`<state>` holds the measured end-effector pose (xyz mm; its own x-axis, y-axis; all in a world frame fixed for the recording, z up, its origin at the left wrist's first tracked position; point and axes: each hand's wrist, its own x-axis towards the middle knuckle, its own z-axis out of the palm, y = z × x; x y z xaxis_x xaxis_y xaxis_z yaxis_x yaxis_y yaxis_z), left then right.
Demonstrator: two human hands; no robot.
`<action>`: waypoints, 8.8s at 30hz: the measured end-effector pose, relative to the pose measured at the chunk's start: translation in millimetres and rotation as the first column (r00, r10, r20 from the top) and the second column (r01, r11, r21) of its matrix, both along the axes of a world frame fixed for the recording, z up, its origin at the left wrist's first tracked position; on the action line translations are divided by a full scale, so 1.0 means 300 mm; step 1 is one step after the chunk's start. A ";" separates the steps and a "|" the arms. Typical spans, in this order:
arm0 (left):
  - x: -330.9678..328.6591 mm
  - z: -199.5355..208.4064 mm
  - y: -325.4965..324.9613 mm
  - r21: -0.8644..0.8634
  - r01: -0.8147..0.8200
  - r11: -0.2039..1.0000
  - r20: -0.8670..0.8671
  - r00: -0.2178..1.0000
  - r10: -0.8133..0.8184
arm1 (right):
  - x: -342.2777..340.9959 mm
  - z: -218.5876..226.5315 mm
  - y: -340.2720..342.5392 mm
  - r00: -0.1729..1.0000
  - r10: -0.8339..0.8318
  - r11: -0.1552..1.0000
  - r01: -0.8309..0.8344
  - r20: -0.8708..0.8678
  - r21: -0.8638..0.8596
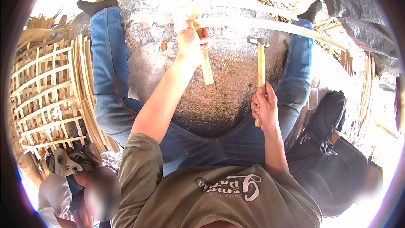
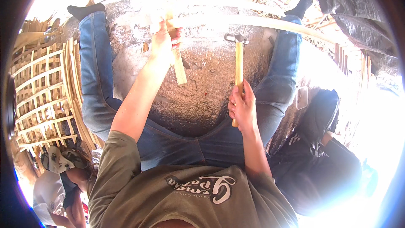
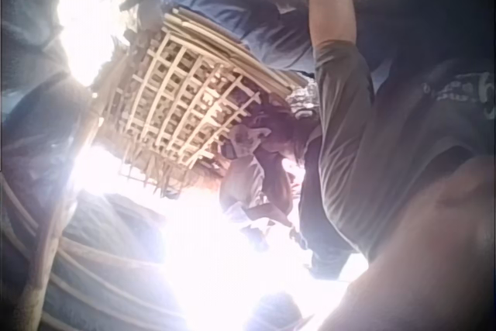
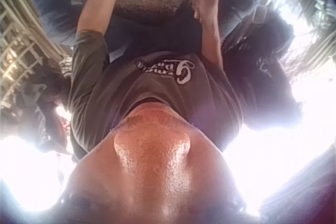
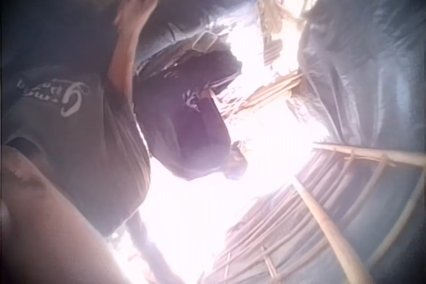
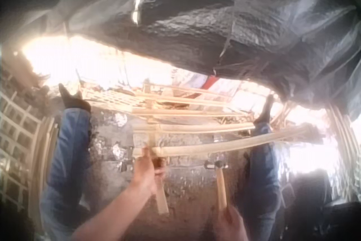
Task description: The person sits on the floor and assembles a wooden lattice frame by hand. They position thin wooden strips across a base, use a hammer to drive nails into the intersections, and adjust the pieces to maintain alignment.
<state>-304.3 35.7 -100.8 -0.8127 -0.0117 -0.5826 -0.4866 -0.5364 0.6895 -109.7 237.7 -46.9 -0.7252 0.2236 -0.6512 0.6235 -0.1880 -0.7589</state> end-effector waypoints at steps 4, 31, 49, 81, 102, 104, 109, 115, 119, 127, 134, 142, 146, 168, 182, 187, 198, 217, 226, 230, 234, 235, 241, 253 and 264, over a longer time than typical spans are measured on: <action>0.004 0.003 -0.004 0.028 -0.025 0.999 -0.011 1.000 0.026 | 0.070 -0.007 -0.006 0.999 0.039 0.993 -0.039 0.001 0.109; -0.051 0.037 0.007 -0.059 0.002 0.998 -0.082 0.997 -0.007 | -0.283 -0.005 0.068 0.811 0.218 0.790 0.180 -0.543 0.586; -0.041 0.040 0.064 -0.311 -0.058 0.949 -0.008 0.998 0.059 | -0.572 -0.158 -0.039 0.637 0.634 0.388 0.227 -0.438 0.893; 0.137 0.076 0.072 -0.321 0.117 0.940 0.083 0.992 -0.095 | -0.571 -0.244 -0.015 0.594 0.714 0.326 0.186 -0.371 0.927; 0.162 -0.095 0.023 0.144 0.069 0.987 -0.129 0.990 -0.051 | -0.568 -0.232 0.002 0.595 0.745 0.248 0.173 -0.302 0.953; 0.163 -0.098 0.024 0.167 0.090 0.982 -0.135 0.988 -0.067 | -0.571 -0.231 0.007 0.599 0.755 0.222 0.149 -0.267 0.964; 0.174 -0.123 0.023 0.142 0.127 0.982 -0.175 0.979 -0.101 | -0.593 -0.227 0.028 0.567 0.812 0.072 0.135 -0.137 0.988; 0.172 -0.126 0.014 0.064 0.158 0.985 -0.141 0.979 -0.148 | -0.595 -0.224 0.051 0.525 0.847 -0.015 0.172 -0.079 0.985; 0.174 -0.146 0.006 0.090 0.154 0.984 -0.170 0.976 -0.137 | -0.613 -0.215 0.069 0.512 0.859 -0.072 0.113 0.004 0.991; 0.168 -0.133 0.019 0.203 0.151 0.967 -0.134 0.983 -0.125 | -0.667 -0.229 0.125 0.405 0.912 -0.217 0.354 0.060 0.910; 0.172 -0.141 0.001 0.156 0.164 0.974 -0.162 0.977 -0.138 | -0.682 -0.190 0.138 0.343 0.929 -0.236 0.262 0.139 0.936; 0.175 -0.143 -0.008 0.158 0.172 0.972 -0.180 0.973 -0.143 | -0.693 -0.121 0.151 0.305 0.921 -0.336 0.310 0.242 0.889; 0.173 -0.137 -0.008 0.170 0.171 0.970 -0.170 0.975 -0.142 | -0.690 -0.122 0.152 0.314 0.914 -0.349 0.294 0.255 0.890; 0.175 -0.161 0.006 0.075 0.184 0.980 -0.181 0.969 -0.168 | -0.628 -0.123 0.130 0.343 0.922 -0.264 0.220 0.178 0.939; 0.180 -0.122 0.005 0.053 0.194 0.980 -0.133 0.974 -0.186 | -0.631 -0.172 0.140 0.346 0.933 -0.165 0.167 0.099 0.972; 0.173 -0.109 0.011 -0.204 0.196 0.959 -0.133 0.965 -0.225 | -0.650 -0.170 0.164 0.343 0.929 -0.200 0.153 0.137 0.968; 0.201 0.051 0.032 -0.932 -0.015 0.362 -0.111 0.963 -0.246 | -0.664 -0.195 0.186 0.293 0.956 -0.105 0.220 0.037 0.970; 0.127 -0.043 -0.126 -0.947 -0.293 -0.128 -0.110 0.675 -0.730 | -0.645 -0.253 0.180 0.405 0.912 -0.202 0.318 0.060 0.926; 0.126 -0.039 -0.129 -0.955 -0.272 -0.114 -0.108 0.684 -0.721 | -0.596 -0.159 0.231 0.545 0.811 -0.084 0.464 -0.210 0.882; 0.123 -0.051 -0.126 -0.962 -0.258 -0.091 -0.114 0.681 -0.723 | -0.600 -0.157 0.260 0.509 0.775 0.044 0.546 -0.374 0.836; 0.123 -0.066 -0.132 -0.959 -0.266 -0.098 -0.119 0.692 -0.712 | -0.609 -0.167 0.285 0.522 0.780 0.007 0.544 -0.345 0.839; 0.121 -0.069 -0.130 -0.961 -0.262 -0.092 -0.120 0.692 -0.711 | -0.609 -0.172 0.286 0.529 0.779 0.008 0.529 -0.336 0.849; 0.120 -0.071 -0.127 -0.958 -0.251 -0.141 -0.078 0.697 -0.713 | -0.613 -0.173 0.275 0.536 0.778 0.013 0.508 -0.328 0.861; 0.126 -0.076 -0.122 -0.952 -0.260 -0.162 -0.068 0.695 -0.715 | -0.614 -0.189 0.228 0.522 0.831 -0.027 0.386 -0.194 0.922; 0.126 -0.068 -0.123 -0.961 -0.228 -0.156 -0.052 0.703 -0.710 | -0.617 -0.212 0.169 0.468 0.865 0.037 0.302 -0.182 0.952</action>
<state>-266.5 -1.1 -121.0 -0.9610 0.1780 0.2115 0.2450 0.9028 0.3535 -294.8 288.5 -110.6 -0.8125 -0.2928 0.5041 -0.3953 0.9123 -0.1073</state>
